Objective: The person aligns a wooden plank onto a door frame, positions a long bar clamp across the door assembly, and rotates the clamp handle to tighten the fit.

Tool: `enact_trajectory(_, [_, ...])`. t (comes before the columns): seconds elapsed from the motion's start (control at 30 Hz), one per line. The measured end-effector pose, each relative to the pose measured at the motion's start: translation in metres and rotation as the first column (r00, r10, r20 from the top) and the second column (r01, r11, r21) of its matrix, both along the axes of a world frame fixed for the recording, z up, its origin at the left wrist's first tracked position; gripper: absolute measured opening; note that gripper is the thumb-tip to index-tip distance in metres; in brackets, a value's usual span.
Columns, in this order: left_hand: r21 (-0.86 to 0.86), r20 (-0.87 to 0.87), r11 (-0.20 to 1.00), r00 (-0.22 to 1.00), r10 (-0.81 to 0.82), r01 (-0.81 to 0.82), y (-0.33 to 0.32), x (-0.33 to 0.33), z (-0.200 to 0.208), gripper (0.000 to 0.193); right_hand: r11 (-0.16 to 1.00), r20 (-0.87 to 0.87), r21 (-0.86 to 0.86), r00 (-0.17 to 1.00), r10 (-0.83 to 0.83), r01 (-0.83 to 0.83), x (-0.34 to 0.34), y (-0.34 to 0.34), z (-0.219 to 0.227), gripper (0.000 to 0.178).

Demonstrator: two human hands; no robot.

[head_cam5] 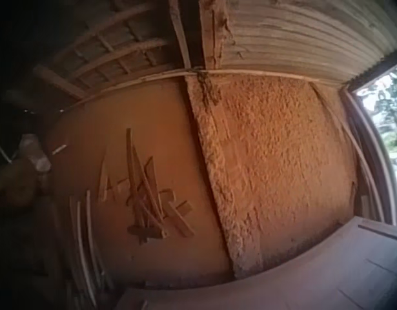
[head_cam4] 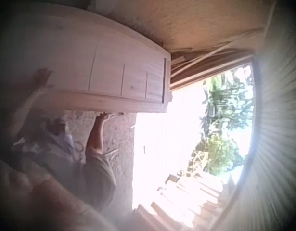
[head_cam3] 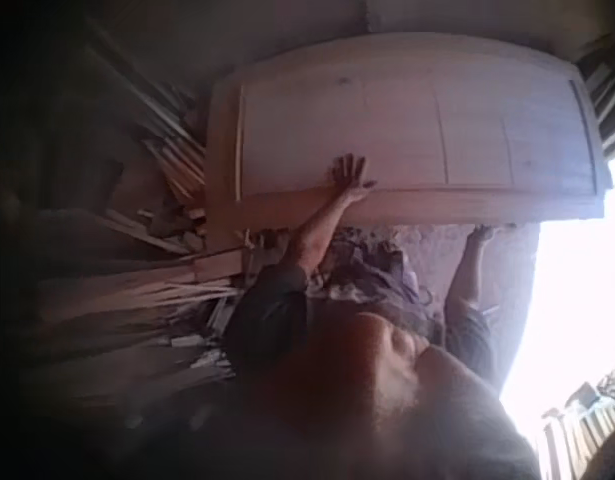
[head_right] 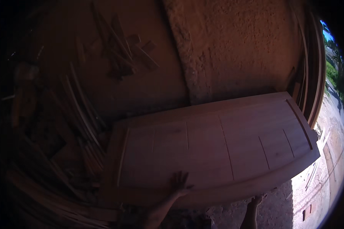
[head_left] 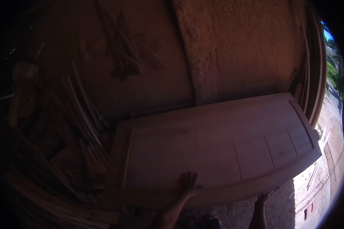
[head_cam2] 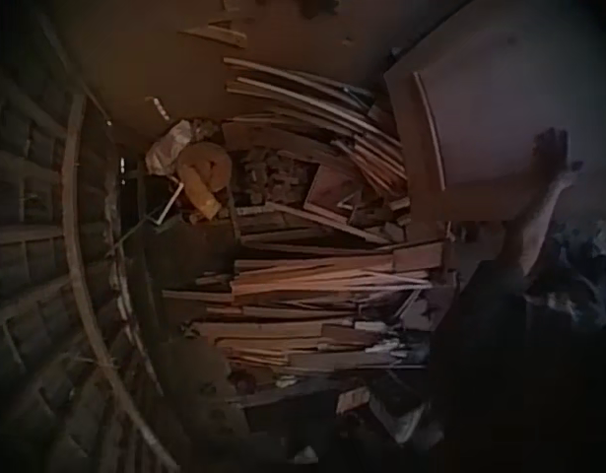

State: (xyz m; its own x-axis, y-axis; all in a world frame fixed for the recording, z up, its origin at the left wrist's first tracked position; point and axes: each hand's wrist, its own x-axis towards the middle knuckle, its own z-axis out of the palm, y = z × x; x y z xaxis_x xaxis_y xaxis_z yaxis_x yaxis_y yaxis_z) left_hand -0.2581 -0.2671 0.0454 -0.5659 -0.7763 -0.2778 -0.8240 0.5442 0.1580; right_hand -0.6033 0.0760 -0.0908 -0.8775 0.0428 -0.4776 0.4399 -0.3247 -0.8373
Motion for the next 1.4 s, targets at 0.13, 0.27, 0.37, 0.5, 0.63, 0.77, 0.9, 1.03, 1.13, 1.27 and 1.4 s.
enact_trajectory(0.13, [0.019,-0.058,0.999,0.998,-0.025,0.027,0.003,0.007,0.013,0.085,0.755,0.366,0.153,0.746,0.557,-0.638,0.111,0.003,0.032,0.065])
enact_trajectory(0.27, [0.008,-0.186,0.997,0.98,-0.074,0.077,0.0,0.039,-0.008,0.079,-0.189,0.285,0.188,-0.131,0.95,-0.964,0.202,0.008,0.049,0.044])
enact_trajectory(0.37, [0.008,-0.338,1.0,0.941,0.015,-0.013,-0.014,0.057,-0.01,0.076,-0.475,0.104,0.471,-0.488,0.866,-0.743,0.201,-0.038,0.08,0.037])
enact_trajectory(0.5, [-0.041,-0.385,0.956,0.888,0.253,-0.29,-0.061,0.111,-0.005,0.071,-0.37,-0.081,0.657,-0.55,0.831,-0.657,0.203,-0.124,0.147,0.032])
enact_trajectory(0.63, [-0.115,-0.378,0.908,0.863,0.335,-0.403,-0.136,0.149,-0.012,0.069,-0.349,-0.096,0.788,-0.66,0.745,-0.508,0.202,-0.26,0.208,0.041])
enact_trajectory(0.77, [-0.322,-0.4,0.827,0.858,0.322,-0.46,-0.182,0.176,-0.04,0.068,-0.167,-0.267,0.836,-0.652,0.71,-0.524,0.237,-0.44,0.274,0.021])
enact_trajectory(0.9, [-0.383,-0.424,0.785,0.848,0.319,-0.487,-0.179,0.145,-0.016,0.069,-0.032,-0.341,0.464,-0.212,0.916,-0.885,0.226,-0.626,0.327,0.034])
enact_trajectory(1.03, [-0.37,-0.46,0.781,0.83,0.316,-0.503,-0.173,0.152,-0.009,0.064,0.145,-0.434,0.097,0.089,0.896,-0.985,0.212,-0.79,0.378,0.073])
enact_trajectory(1.13, [-0.334,-0.476,0.763,0.798,0.369,-0.553,-0.18,0.161,-0.015,0.067,0.137,-0.419,-0.134,0.182,0.89,-0.981,0.248,-0.868,0.412,0.092])
enact_trajectory(1.27, [-0.331,-0.459,0.777,0.811,0.363,-0.536,-0.187,0.155,-0.015,0.065,0.109,-0.477,-0.328,0.264,0.838,-0.938,0.27,-0.932,0.426,0.093])
enact_trajectory(1.4, [-0.327,-0.396,0.795,0.838,0.375,-0.511,-0.185,0.159,-0.002,0.065,0.068,-0.57,-0.484,0.373,0.732,-0.873,0.282,-0.985,0.448,0.073])
